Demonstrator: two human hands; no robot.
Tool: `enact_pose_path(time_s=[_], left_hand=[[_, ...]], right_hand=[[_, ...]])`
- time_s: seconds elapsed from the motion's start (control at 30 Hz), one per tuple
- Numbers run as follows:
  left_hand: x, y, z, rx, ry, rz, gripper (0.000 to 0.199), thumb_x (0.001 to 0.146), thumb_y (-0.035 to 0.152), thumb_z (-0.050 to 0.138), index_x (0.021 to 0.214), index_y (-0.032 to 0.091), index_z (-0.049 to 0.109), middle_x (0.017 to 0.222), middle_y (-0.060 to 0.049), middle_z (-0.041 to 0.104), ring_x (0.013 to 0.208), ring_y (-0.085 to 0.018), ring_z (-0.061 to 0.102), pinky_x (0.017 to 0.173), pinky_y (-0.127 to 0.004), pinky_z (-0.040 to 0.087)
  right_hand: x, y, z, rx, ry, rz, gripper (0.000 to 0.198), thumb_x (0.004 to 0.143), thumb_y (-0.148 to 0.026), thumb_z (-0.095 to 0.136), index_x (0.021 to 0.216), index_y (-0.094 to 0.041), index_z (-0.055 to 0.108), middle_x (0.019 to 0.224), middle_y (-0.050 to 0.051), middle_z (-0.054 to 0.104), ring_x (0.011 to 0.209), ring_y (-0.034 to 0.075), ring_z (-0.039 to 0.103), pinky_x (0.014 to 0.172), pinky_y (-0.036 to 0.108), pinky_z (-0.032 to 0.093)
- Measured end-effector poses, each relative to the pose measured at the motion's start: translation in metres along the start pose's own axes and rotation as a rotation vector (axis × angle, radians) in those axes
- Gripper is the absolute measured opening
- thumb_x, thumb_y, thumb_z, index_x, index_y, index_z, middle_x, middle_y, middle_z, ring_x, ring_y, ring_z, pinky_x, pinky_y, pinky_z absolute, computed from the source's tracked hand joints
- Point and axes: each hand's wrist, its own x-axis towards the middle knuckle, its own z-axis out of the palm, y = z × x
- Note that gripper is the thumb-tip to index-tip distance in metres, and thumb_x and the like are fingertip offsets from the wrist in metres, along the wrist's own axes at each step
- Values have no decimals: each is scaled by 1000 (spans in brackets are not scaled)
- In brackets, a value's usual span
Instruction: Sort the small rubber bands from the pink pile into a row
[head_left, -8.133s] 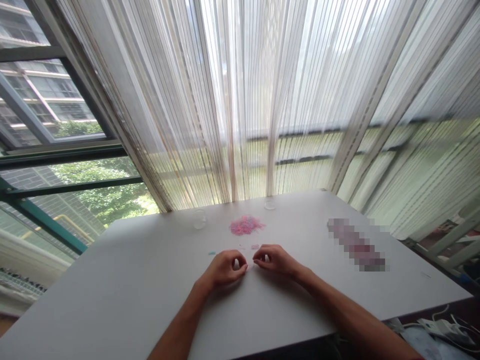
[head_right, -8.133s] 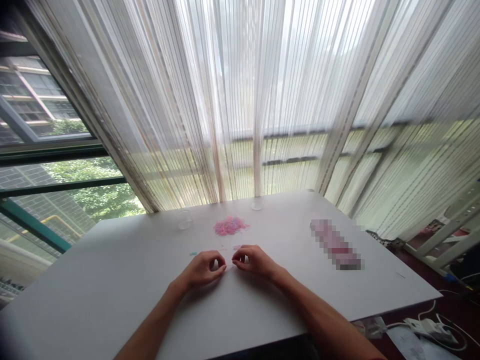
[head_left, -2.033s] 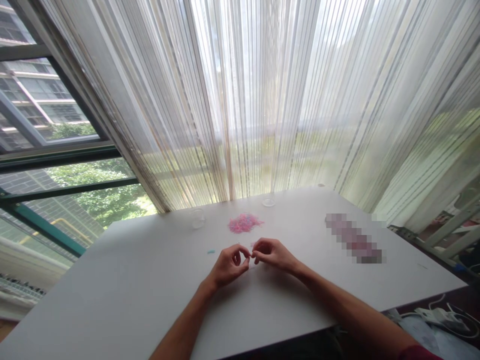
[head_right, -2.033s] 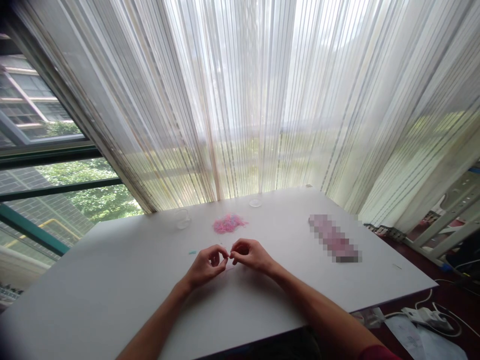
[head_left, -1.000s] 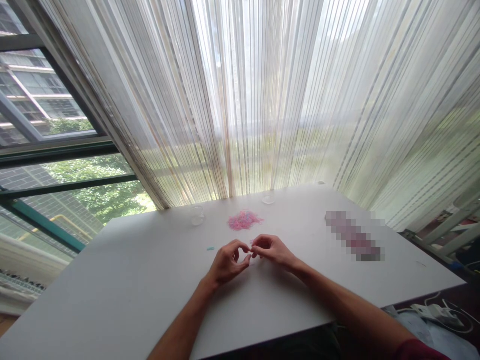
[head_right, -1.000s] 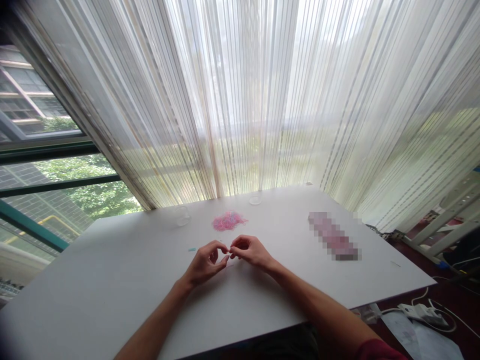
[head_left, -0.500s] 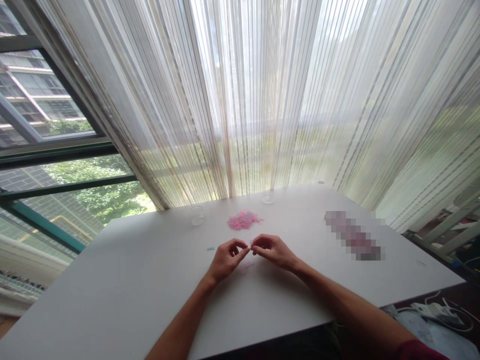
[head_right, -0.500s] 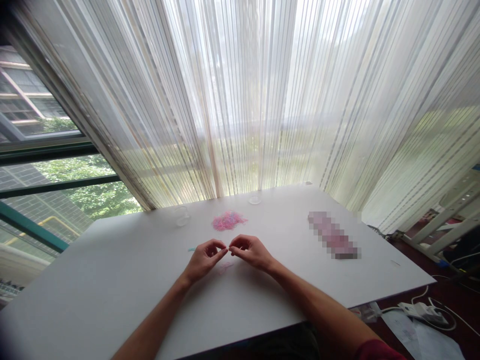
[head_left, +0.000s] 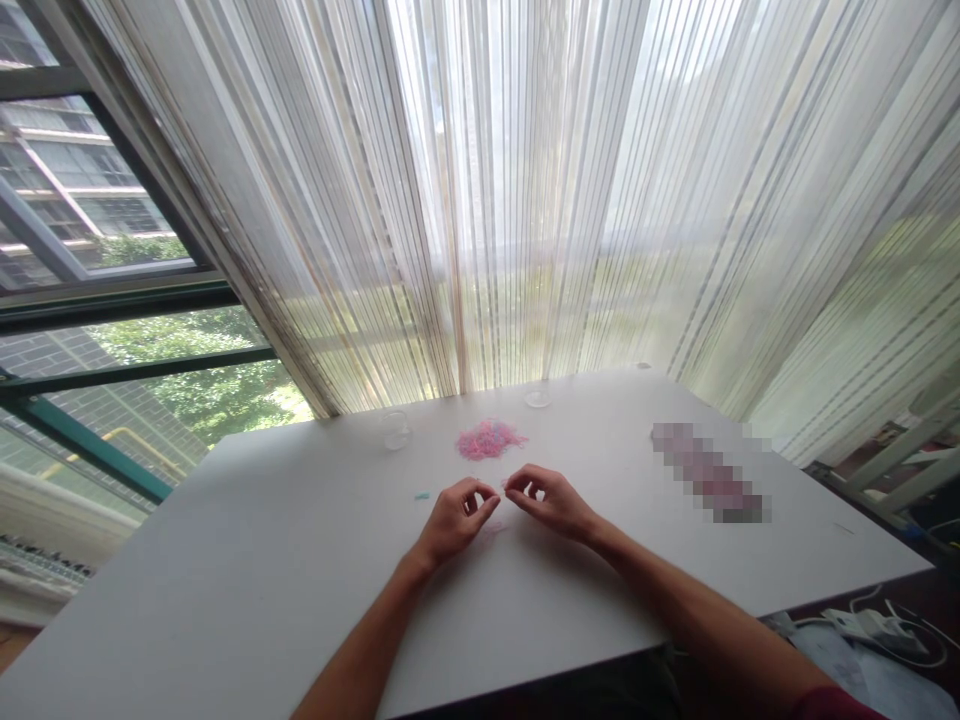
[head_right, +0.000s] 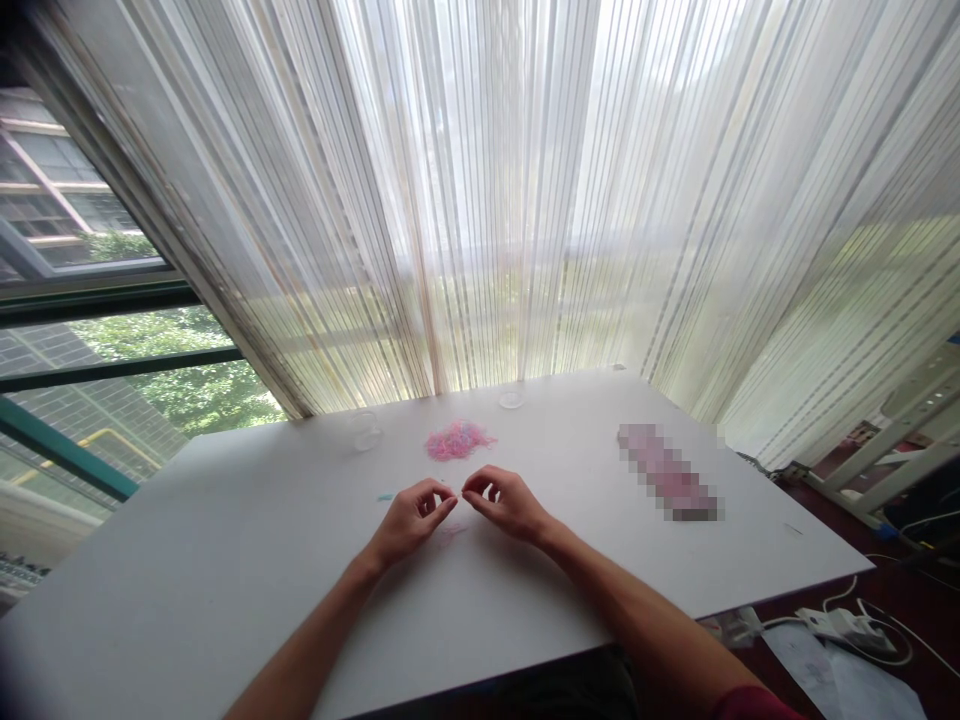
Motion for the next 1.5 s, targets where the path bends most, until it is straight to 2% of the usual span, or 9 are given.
enact_pose_path(time_s=[0.27, 0.43, 0.6, 1.03, 1.5], left_hand=[[-2, -2, 1, 40, -16, 94, 22, 89, 36, 58, 85, 18, 68, 81, -3, 65, 60, -10, 50, 59, -23, 44], [-3, -2, 1, 39, -36, 127, 17, 89, 32, 59, 86, 18, 68, 83, -3, 64, 59, -9, 50, 58, -21, 43], [-3, -3, -1, 68, -49, 131, 16, 89, 30, 58, 86, 18, 68, 82, -3, 62, 61, -10, 49, 59, -22, 43], [-3, -1, -5, 150, -50, 128, 15, 89, 29, 56, 84, 19, 66, 81, -3, 62, 61, -11, 48, 60, -24, 43], [-1, -6, -4, 104, -4, 114, 19, 89, 33, 56, 85, 18, 67, 80, -3, 63, 60, -11, 48, 59, -24, 43]], right_hand=[[-1, 2, 1, -14, -75, 0, 30, 84, -47, 64, 89, -19, 70, 86, 6, 69, 72, 15, 62, 59, 26, 48], [0, 6, 1, 0, -95, -2, 32, 85, -46, 62, 103, -20, 70, 93, 7, 70, 77, 16, 64, 61, 26, 48], [0, 3, -1, -38, -118, -29, 26, 86, -42, 60, 85, -18, 71, 84, 5, 69, 71, 15, 61, 60, 25, 45], [1, 1, -2, -37, -67, 46, 11, 81, -28, 63, 81, -19, 68, 80, 3, 70, 70, 15, 62, 61, 26, 47], [2, -3, -11, -33, -66, 52, 17, 82, -35, 63, 81, -19, 70, 82, 3, 71, 72, 15, 62, 61, 27, 47]])
